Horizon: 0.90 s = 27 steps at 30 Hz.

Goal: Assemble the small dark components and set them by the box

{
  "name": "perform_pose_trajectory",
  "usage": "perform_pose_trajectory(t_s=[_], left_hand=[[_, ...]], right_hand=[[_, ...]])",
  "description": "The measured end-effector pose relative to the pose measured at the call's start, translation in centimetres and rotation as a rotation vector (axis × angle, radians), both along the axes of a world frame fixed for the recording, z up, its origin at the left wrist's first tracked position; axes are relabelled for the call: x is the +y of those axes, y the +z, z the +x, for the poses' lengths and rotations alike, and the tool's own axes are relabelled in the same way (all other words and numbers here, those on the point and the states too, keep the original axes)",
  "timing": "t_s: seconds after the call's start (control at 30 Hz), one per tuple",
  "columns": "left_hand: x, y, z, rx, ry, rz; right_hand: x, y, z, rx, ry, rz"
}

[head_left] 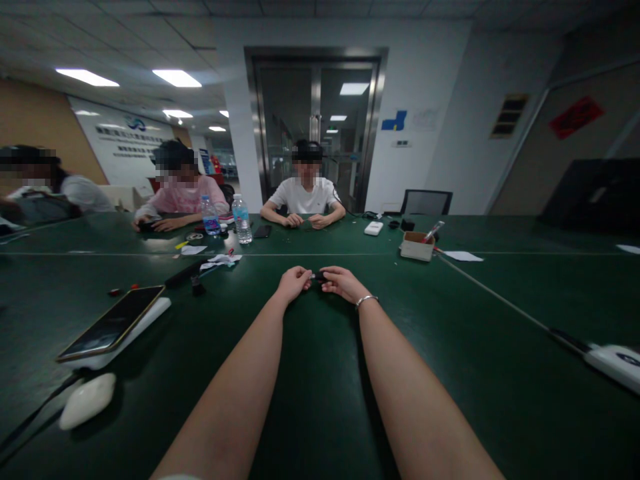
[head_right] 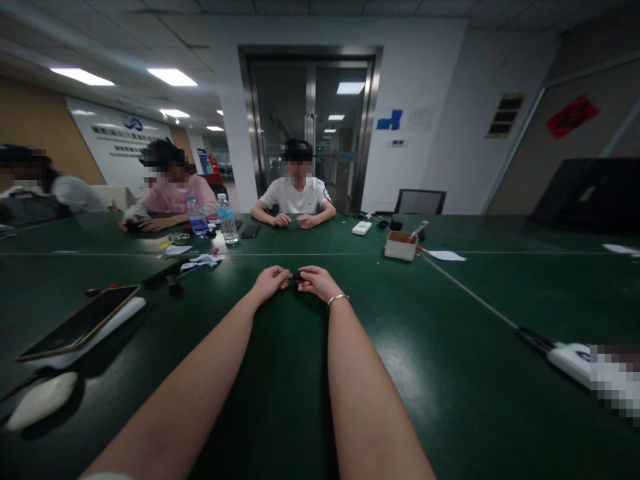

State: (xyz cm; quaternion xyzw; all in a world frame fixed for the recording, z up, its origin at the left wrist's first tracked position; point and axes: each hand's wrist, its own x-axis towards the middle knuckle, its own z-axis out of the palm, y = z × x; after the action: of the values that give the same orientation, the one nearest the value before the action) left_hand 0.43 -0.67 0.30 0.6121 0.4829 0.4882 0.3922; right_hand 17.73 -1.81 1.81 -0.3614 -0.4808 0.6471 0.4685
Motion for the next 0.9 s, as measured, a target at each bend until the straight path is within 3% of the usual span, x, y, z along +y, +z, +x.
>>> perform_pose_trajectory(t_s=[0.23,0.47,0.9], left_hand=[[-0.01,-0.19,0.32,-0.005,-0.004,0.031],[-0.02,0.14,0.69,0.066,0.016,-0.037],[0.42,-0.45,-0.05,-0.066,-0.075,-0.025]], right_hand=[[-0.08,0.08,-0.01,-0.002,0.002,0.000],[-0.06,0.13,-0.01,-0.017,-0.003,-0.007],[-0.04,0.13,0.06,-0.001,-0.001,-0.014]])
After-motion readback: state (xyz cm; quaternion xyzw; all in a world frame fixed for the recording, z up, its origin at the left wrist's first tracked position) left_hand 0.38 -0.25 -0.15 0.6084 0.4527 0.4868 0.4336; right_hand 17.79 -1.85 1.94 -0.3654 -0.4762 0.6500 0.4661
